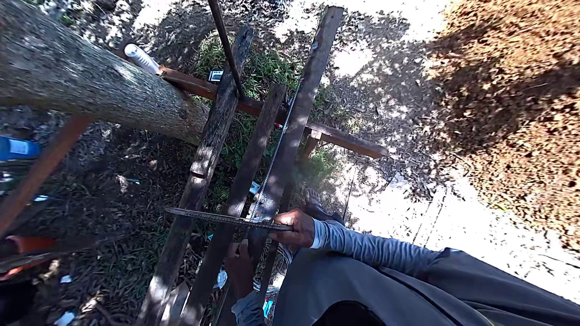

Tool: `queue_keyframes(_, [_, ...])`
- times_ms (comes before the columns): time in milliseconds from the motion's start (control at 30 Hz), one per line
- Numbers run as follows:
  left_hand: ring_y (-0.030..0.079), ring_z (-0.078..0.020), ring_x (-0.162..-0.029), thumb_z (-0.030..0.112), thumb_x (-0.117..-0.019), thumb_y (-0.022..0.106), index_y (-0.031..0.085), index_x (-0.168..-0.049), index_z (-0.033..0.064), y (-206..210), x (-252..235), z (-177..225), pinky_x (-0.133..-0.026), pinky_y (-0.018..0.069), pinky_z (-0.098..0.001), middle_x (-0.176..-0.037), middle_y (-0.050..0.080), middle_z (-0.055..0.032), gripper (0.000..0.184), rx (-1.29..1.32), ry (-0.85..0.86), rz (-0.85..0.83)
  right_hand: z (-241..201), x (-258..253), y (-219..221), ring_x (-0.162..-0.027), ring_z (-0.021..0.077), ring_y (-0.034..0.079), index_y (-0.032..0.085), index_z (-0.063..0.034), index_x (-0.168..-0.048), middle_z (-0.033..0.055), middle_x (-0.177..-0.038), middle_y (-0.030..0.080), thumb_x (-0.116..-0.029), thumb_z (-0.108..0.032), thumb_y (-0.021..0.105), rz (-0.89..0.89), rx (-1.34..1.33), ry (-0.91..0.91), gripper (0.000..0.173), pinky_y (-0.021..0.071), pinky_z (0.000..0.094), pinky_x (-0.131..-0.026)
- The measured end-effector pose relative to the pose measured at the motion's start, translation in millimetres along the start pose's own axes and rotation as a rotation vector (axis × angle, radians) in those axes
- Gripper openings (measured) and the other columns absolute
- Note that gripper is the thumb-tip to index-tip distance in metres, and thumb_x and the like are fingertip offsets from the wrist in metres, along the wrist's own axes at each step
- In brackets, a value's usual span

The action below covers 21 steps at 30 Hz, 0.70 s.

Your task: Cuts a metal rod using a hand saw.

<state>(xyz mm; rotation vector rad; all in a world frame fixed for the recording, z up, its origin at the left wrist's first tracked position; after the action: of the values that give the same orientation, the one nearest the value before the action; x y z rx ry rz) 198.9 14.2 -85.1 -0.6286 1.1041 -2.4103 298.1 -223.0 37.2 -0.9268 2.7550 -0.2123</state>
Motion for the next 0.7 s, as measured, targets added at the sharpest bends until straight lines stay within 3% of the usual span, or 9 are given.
queue_keyframes(133, [0.061,-0.0205,-0.062,0.043,-0.0990,0.065,0.069,-0.090,0.0099,4,3,-8,-0.061,0.0531,-0.0489,-0.070,0.063,-0.0042,0.035,0.017,-0.038,-0.022,8,5,7,-0.056,0.0101,0.051,0.060,-0.0056,-0.076,0.0034,-0.064,0.054,-0.1000,-0.036,0.063,0.019,-0.002,0.034,0.039,0.0416,0.0312,-0.052])
queue_keyframes(267, [0.065,-0.0231,-0.070,0.048,-0.1000,0.061,0.072,-0.095,0.0110,1,3,-8,-0.068,0.0541,-0.0534,-0.076,0.067,-0.0056,0.039,0.004,-0.040,-0.022,6,4,16,-0.056,0.0069,0.050,0.061,-0.0061,-0.078,0.0012,-0.064,0.055,-0.0993,-0.035,0.064,0.071,-0.036,0.021,0.036,0.0411,0.0276,-0.052])
queue_keyframes(467, [0.069,-0.0288,-0.083,0.052,-0.1002,0.057,0.072,-0.100,0.0102,-3,5,-6,-0.077,0.0545,-0.0577,-0.086,0.071,-0.0099,0.045,-0.021,-0.003,-0.049,-14,13,19,-0.055,0.0050,0.054,0.067,-0.0059,-0.082,-0.0012,-0.064,0.059,-0.0977,-0.037,0.063,0.140,0.006,0.021,0.035,0.0475,0.0278,-0.051])
queue_keyframes(533, [0.069,-0.0279,-0.081,0.055,-0.1001,0.056,0.070,-0.098,0.0126,0,6,-19,-0.075,0.0552,-0.0581,-0.084,0.070,-0.0086,0.044,0.000,0.014,-0.037,-22,24,15,-0.056,0.0079,0.056,0.068,-0.0055,-0.089,0.0000,-0.067,0.061,-0.0989,-0.035,0.063,0.132,-0.010,0.032,0.032,0.0506,0.0297,-0.051])
queue_keyframes(700, [0.068,-0.0331,-0.080,0.058,-0.1004,0.054,0.066,-0.102,0.0134,2,7,-23,-0.070,0.0540,-0.0605,-0.086,0.070,-0.0114,0.047,-0.048,0.025,-0.036,-22,55,1,-0.050,0.0084,0.050,0.064,-0.0108,-0.088,-0.0032,-0.061,0.054,-0.1003,-0.033,0.062,0.261,-0.010,0.093,0.025,0.0462,0.0292,-0.047])
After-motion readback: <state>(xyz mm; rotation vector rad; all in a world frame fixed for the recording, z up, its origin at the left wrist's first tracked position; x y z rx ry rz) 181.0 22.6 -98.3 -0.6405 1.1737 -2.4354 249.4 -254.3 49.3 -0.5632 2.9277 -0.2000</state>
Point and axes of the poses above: each hand's wrist, its own x-axis away from the middle knuckle, its own y-axis out of the palm, z = x × y, the point moved 10 cm from there along -x, towards the middle knuckle
